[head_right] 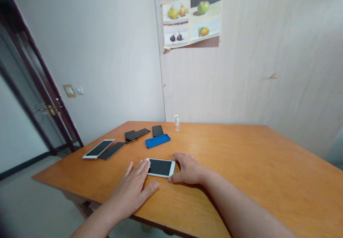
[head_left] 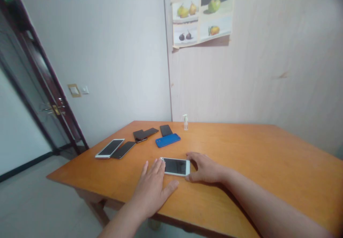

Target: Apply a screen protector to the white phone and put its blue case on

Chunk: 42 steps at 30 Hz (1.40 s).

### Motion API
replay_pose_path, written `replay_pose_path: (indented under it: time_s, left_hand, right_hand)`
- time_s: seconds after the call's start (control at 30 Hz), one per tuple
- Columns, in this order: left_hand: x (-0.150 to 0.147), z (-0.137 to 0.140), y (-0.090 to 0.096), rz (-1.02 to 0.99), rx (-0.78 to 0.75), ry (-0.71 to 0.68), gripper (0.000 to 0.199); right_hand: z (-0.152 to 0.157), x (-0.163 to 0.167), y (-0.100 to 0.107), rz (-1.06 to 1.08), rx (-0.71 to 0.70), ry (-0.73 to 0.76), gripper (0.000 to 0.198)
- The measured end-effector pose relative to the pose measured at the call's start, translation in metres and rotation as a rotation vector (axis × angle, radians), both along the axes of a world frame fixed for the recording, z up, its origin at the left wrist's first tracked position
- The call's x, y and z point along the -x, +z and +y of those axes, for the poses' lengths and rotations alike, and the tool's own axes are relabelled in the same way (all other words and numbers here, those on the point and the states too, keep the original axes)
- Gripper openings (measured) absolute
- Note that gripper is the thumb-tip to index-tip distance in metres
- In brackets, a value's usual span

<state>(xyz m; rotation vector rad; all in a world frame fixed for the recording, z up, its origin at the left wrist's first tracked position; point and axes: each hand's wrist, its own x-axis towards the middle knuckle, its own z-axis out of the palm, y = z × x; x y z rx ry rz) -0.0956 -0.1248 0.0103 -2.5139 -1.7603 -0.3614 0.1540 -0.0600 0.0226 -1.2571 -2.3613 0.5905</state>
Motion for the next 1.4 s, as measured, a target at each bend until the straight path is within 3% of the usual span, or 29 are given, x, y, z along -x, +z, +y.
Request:
replay_pose_path:
  time_s: [0.2,0.37,0.53,0.73,0.83,0.97,1.13,1.23,1.4]
  left_hand:
    - [-0.044,-0.006,-0.002,-0.013,0.012,-0.106,0.099]
    - [-0.068,-0.011,0.003,-0.06,0.043,-0.236,0.095]
    - [-0.029,-0.014,0.01,-0.009,0.085,-0.206,0.085]
    - [0.025,-0.017,-0.001,0.037,0.027,-0.128,0.081]
    - [0.015,-0.018,-0.001,0.051,0.029,-0.141,0.087]
    - [-0.028,-0.02,0.004,0.052,0.101,-0.215,0.095]
    - [-0.059,-0.019,0.008,0.013,0.076,-0.301,0.091]
    - [-0.045,-0.017,0.007,0.032,0.069,-0.296,0.085]
    - [0.008,-0.016,0.0,0.065,0.034,-0.194,0.08]
  right_hand:
    - [0.001,0.0,-0.003,-0.008,-0.004,-0.033,0.062]
    - [0.004,0.0,-0.009,0.013,-0.063,0.01,0.054]
    - [0.003,-0.001,-0.007,0.004,-0.016,-0.012,0.063]
    - [0.002,-0.003,-0.001,0.03,0.027,-0.011,0.062]
    - [0.002,-0.003,-0.001,0.04,0.029,-0.023,0.064]
    - [0.003,-0.002,-0.003,0.029,-0.002,0.002,0.062]
    - [0.003,-0.002,-0.003,0.055,-0.028,0.019,0.059]
    - [0.003,-0.003,-0.002,0.058,-0.005,0.014,0.06]
    - [0.002,-0.003,0.001,0.044,0.008,0.01,0.057]
